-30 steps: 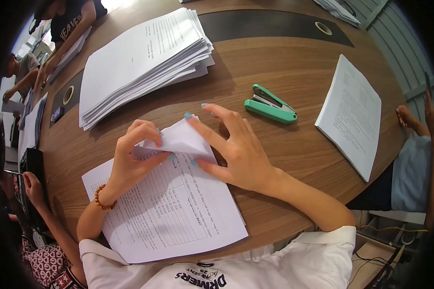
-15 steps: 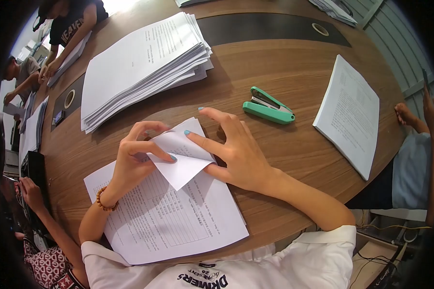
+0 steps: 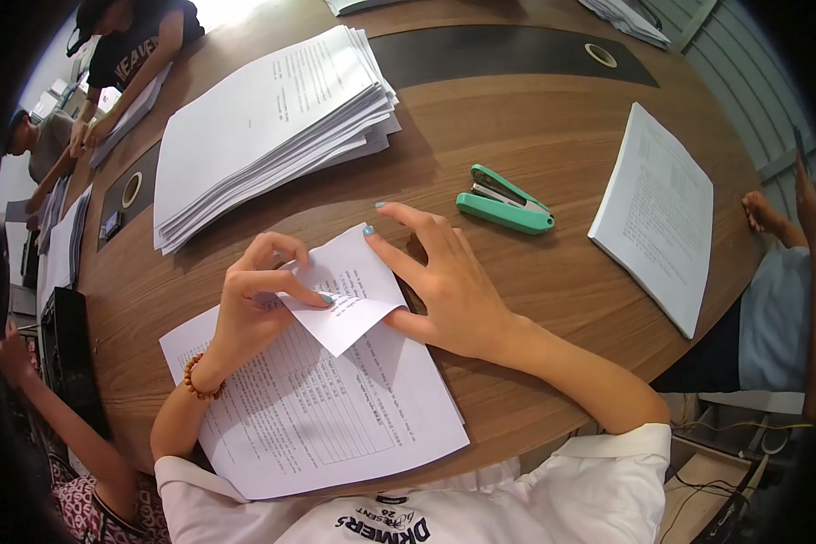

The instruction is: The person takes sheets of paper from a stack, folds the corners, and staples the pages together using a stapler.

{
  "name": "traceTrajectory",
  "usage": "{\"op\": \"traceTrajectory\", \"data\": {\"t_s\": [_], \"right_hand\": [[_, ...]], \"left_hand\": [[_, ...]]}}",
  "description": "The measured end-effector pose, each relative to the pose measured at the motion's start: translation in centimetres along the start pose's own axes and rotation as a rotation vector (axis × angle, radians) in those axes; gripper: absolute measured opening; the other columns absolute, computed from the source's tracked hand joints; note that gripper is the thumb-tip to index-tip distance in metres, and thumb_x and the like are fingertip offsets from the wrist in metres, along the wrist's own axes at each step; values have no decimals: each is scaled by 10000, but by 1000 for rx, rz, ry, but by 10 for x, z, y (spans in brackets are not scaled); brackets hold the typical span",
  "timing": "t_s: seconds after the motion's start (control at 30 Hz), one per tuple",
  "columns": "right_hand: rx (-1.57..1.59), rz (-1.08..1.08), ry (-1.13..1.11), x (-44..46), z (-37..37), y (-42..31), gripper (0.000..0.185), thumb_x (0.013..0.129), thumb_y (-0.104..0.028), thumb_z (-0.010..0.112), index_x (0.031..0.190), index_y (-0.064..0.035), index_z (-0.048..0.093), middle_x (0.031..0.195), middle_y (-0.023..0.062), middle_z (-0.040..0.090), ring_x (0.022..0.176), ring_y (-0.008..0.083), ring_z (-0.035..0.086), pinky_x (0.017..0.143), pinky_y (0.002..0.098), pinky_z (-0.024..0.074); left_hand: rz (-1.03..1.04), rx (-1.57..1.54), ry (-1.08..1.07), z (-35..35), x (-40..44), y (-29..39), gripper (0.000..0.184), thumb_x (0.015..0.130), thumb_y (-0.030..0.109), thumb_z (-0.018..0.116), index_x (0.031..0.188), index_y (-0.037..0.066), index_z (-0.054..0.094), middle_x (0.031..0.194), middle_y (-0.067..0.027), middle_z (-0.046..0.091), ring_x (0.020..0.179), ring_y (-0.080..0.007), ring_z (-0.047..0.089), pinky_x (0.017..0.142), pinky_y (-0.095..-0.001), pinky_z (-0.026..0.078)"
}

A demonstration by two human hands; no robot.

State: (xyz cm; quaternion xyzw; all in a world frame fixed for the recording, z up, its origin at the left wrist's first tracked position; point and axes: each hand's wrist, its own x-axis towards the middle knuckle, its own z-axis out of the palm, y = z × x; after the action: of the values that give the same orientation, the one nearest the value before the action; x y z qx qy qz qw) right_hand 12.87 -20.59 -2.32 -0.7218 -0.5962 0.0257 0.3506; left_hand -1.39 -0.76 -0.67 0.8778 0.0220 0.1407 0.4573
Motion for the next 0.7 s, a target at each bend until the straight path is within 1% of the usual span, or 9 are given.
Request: {"op": "traceTrajectory", "data": {"t_s": [0.03,0.17,0.23,0.3,0.37,0.43,0.53,0.67,0.7], "right_hand": [[-8,-5,-4,0,-1,0,623,672,-181,750,1239,-20,549,1376,172,354,1161,320,427,942,408,380],[-14,-47,9,-1,1,0,595,679,-174,748,1237,-68,573,1375,168,358,1168,321,423,933,404,383],[-3,-33,-2,-2,1,0,607,679,-175,749,1251,-83,567,1373,167,360,1165,320,426,932,401,384],[8,-20,-15,-1,0,0,620,680,-177,751,1265,-98,561,1371,166,361,1162,319,428,931,399,385],[35,30,-27,0,-2,-3,644,682,-184,753,1281,-81,541,1367,168,361,1150,311,437,924,397,390],[64,53,2,1,0,-3,651,683,-186,753,1285,-68,533,1368,169,360,1144,309,442,921,396,391],[51,42,15,-1,1,0,657,684,-188,754,1284,-44,524,1366,169,361,1136,307,448,918,396,393],[20,-4,3,-1,2,2,636,681,-183,753,1262,-37,540,1367,165,361,1131,312,450,920,398,392],[21,-2,2,-2,2,2,636,681,-183,753,1262,-37,540,1367,165,361,1131,312,450,920,398,392]], "left_hand": [[20,-81,47,1,0,0,349,588,-75,730,790,207,766,1017,-20,620,995,-207,531,851,-343,426],[6,-37,31,0,0,1,363,582,-80,728,790,216,767,1063,-41,601,1002,-223,515,831,-331,454],[-72,-95,22,1,-1,1,349,576,-70,740,782,210,766,1005,-23,600,963,-207,517,816,-334,452],[-53,-33,17,-1,-2,0,344,575,-65,747,783,208,764,955,-7,605,934,-193,523,818,-338,438],[-36,26,8,-2,-2,1,339,574,-59,754,785,205,763,905,8,609,904,-179,529,821,-341,424],[13,111,36,-1,1,8,323,576,-71,746,773,185,747,775,44,587,828,-153,529,814,-325,383],[-52,36,110,2,3,15,311,594,-95,720,758,169,729,718,57,572,794,-148,530,805,-300,354],[-141,-85,51,-2,0,8,326,583,-127,689,741,157,719,748,51,579,841,-149,537,816,-306,352],[-62,28,11,-4,-1,7,348,565,-137,680,743,160,721,765,47,586,878,-150,540,823,-314,360]]}}
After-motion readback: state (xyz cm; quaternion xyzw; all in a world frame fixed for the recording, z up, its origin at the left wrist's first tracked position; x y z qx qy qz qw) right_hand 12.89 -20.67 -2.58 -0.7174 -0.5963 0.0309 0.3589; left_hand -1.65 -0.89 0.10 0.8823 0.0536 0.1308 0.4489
